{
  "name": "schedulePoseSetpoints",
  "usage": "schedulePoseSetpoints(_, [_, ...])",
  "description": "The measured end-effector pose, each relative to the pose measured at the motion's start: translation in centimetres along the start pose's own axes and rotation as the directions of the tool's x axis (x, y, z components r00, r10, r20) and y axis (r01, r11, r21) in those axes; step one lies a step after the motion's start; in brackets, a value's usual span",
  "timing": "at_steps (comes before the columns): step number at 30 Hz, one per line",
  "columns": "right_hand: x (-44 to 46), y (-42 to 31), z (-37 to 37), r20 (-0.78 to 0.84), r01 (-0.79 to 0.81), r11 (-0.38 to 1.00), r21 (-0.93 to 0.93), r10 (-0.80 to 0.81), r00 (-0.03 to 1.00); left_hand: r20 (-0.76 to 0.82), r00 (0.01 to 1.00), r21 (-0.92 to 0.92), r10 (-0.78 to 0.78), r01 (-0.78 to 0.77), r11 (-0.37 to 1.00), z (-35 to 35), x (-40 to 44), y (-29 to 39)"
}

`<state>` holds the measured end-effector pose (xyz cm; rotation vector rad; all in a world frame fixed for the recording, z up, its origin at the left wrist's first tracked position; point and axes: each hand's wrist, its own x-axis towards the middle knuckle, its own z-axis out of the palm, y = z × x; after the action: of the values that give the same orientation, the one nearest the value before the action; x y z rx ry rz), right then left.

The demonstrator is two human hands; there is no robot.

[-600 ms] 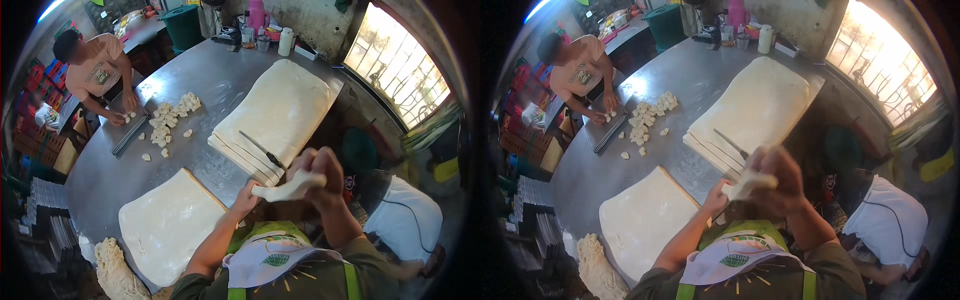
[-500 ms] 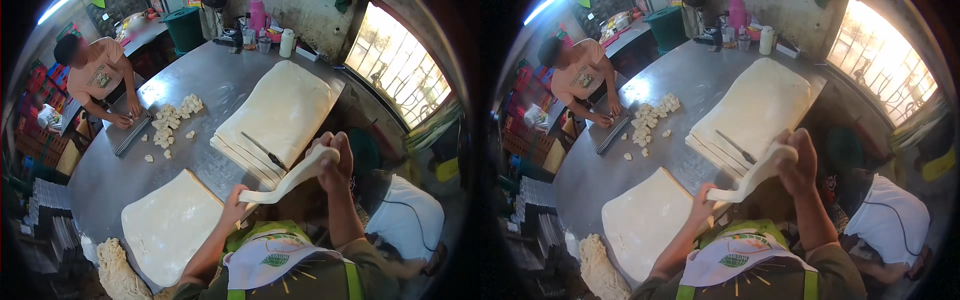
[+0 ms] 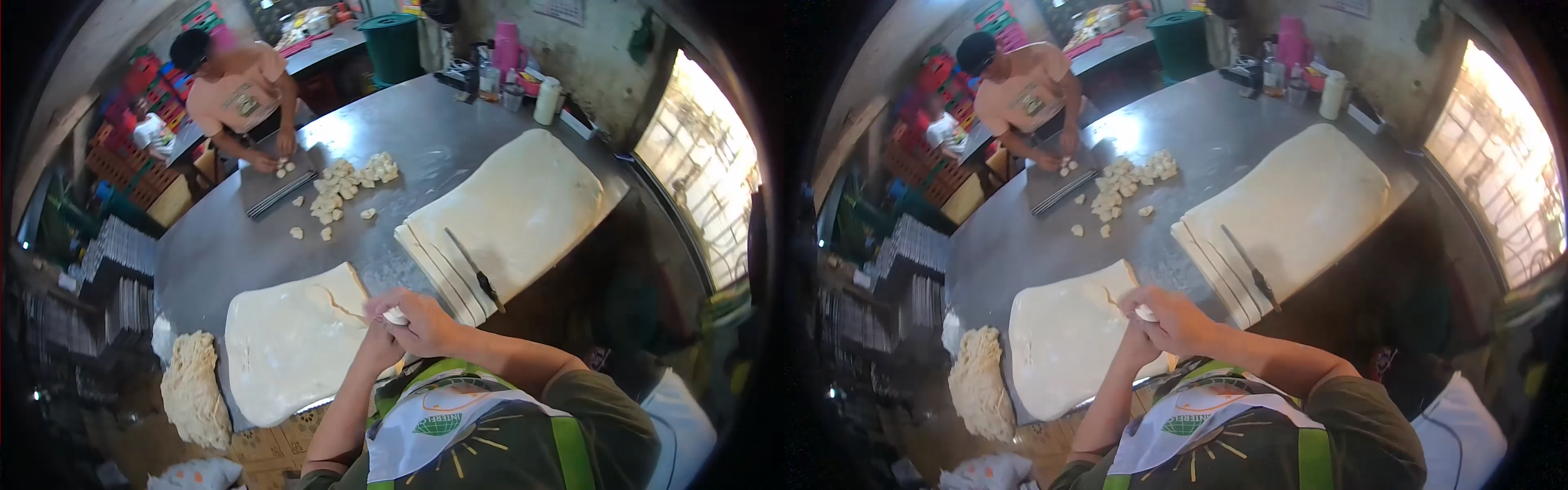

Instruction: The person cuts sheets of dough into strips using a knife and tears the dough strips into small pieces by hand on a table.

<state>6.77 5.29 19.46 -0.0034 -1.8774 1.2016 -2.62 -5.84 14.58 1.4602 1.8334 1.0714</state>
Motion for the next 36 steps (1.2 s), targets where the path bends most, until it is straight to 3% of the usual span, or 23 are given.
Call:
schedulePoseSetpoints(2, [0.0, -2.0, -0.6, 0.235, -0.306, 0.939, 0.157, 0.265, 0.935, -0.093, 0.958, 0.231, 0.272, -0.245, 0.942, 1.7, -2.0, -1.6])
schedulePoseSetpoints(3, [0.4, -2.4, -0.8, 0.357, -0.453, 0.869, 0.199, 0.366, 0.859, -0.107, 0.959, 0.243, 0.263, -0.231, 0.942, 1.7, -2.1, -1.8])
schedulePoseSetpoints(4, [0.8, -2.2, -0.6, 0.370, -0.452, 0.867, 0.209, 0.358, 0.857, -0.140, 0.955, 0.225, 0.260, -0.225, 0.948, 1.3, -2.1, -1.4])
schedulePoseSetpoints(7, [3.1, -0.4, 0.7, 0.486, -0.712, 0.702, 0.025, 0.614, 0.622, -0.200, 0.946, 0.183, 0.256, -0.221, 0.958, 0.3, -1.5, -0.1])
schedulePoseSetpoints(8, [3.8, 0.8, 1.0, 0.487, -0.716, 0.698, 0.029, 0.616, 0.619, -0.408, 0.913, -0.156, 0.026, -0.098, 0.983, -0.1, -1.4, 0.6])
schedulePoseSetpoints(9, [4.5, 2.4, 1.4, 0.352, -0.324, 0.943, 0.080, 0.277, 0.894, -0.509, 0.822, -0.494, -0.255, -0.035, 0.869, -0.5, -1.4, 1.2])
schedulePoseSetpoints(10, [5.0, 3.0, 1.5, 0.200, 0.145, 0.988, 0.054, -0.153, 0.968, -0.504, 0.826, -0.491, -0.253, -0.033, 0.871, -1.3, -1.2, 1.8])
schedulePoseSetpoints(11, [4.9, 3.0, 1.3, 0.189, 0.148, 0.988, 0.048, -0.155, 0.970, -0.500, 0.852, -0.355, -0.153, -0.041, 0.934, -2.4, -0.9, 2.3])
schedulePoseSetpoints(13, [4.4, 2.6, -0.4, 0.297, 0.178, 0.975, -0.132, -0.132, 0.946, -0.443, 0.896, -0.077, 0.042, -0.085, 0.993, -4.0, -0.7, 2.7])
schedulePoseSetpoints(14, [4.0, 2.5, -1.2, 0.351, 0.195, 0.955, -0.222, -0.108, 0.930, -0.433, 0.900, -0.083, 0.049, -0.094, 0.992, -4.3, -0.6, 1.9])
schedulePoseSetpoints(17, [2.7, 2.4, -2.3, 0.333, 0.192, 0.937, -0.292, -0.089, 0.939, -0.333, 0.937, 0.112, 0.102, -0.068, 0.991, -4.4, 0.4, -1.7])
schedulePoseSetpoints(21, [-0.5, 2.8, -0.9, 0.256, 0.059, 0.940, -0.337, 0.031, 0.966, -0.304, 0.921, 0.124, 0.243, -0.214, 0.969, -3.1, 1.0, -0.2])
schedulePoseSetpoints(23, [-2.0, 3.3, -0.1, 0.215, -0.004, 0.933, -0.360, 0.087, 0.973, -0.236, 0.953, 0.036, 0.190, -0.187, 0.982, -2.2, 1.0, -2.1])
schedulePoseSetpoints(25, [-3.5, 3.7, 0.9, 0.061, -0.135, 0.917, -0.374, 0.169, 0.984, -0.116, 0.991, -0.105, 0.064, -0.077, 0.991, -1.2, 0.7, -3.4])
schedulePoseSetpoints(26, [-4.4, 4.2, 1.5, -0.015, -0.195, 0.907, -0.373, 0.205, 0.979, -0.100, 0.992, -0.115, 0.073, -0.085, 0.990, -0.8, 0.4, -4.3])
schedulePoseSetpoints(27, [-5.1, 5.1, 1.7, -0.025, -0.201, 0.901, -0.384, 0.207, 0.978, 0.035, 0.999, 0.062, -0.011, 0.009, 0.998, -0.8, 0.4, -4.4])
schedulePoseSetpoints(29, [-6.8, 7.6, 1.3, 0.024, -0.380, 0.757, -0.531, 0.461, 0.887, 0.237, 0.940, 0.437, -0.244, 0.121, 0.891, -0.8, 0.5, -4.2])
schedulePoseSetpoints(30, [-7.7, 8.9, 0.9, 0.029, -0.449, 0.661, -0.601, 0.580, 0.814, 0.247, 0.939, 0.435, -0.238, 0.112, 0.894, -0.9, 0.1, -3.8])
schedulePoseSetpoints(31, [-8.5, 10.8, 0.1, 0.019, -0.448, 0.655, -0.609, 0.576, 0.817, 0.253, 0.967, 0.234, -0.041, -0.020, 0.972, -0.9, -0.1, -3.1])
schedulePoseSetpoints(33, [-11.7, 14.2, -0.3, 0.029, -0.585, 0.536, -0.609, 0.752, 0.658, 0.159, 0.943, -0.170, 0.294, -0.267, 0.948, -1.2, -2.0, -2.2])
schedulePoseSetpoints(34, [-11.7, 15.2, -0.5, 0.048, -0.625, 0.478, -0.617, 0.816, 0.577, 0.146, 0.945, -0.165, 0.292, -0.268, 0.949, -1.4, -1.6, -3.5])
schedulePoseSetpoints(35, [-9.5, 14.2, -0.6, 0.062, -0.602, 0.492, -0.628, 0.803, 0.592, 0.055, 0.988, -0.186, 0.145, -0.133, 0.974, -1.6, 0.0, -6.1])
schedulePoseSetpoints(36, [-8.5, 12.6, 0.2, 0.093, -0.504, 0.652, -0.567, 0.659, 0.747, -0.015, 1.000, -0.222, -0.024, 0.020, 0.975, -1.8, 0.5, -8.7])
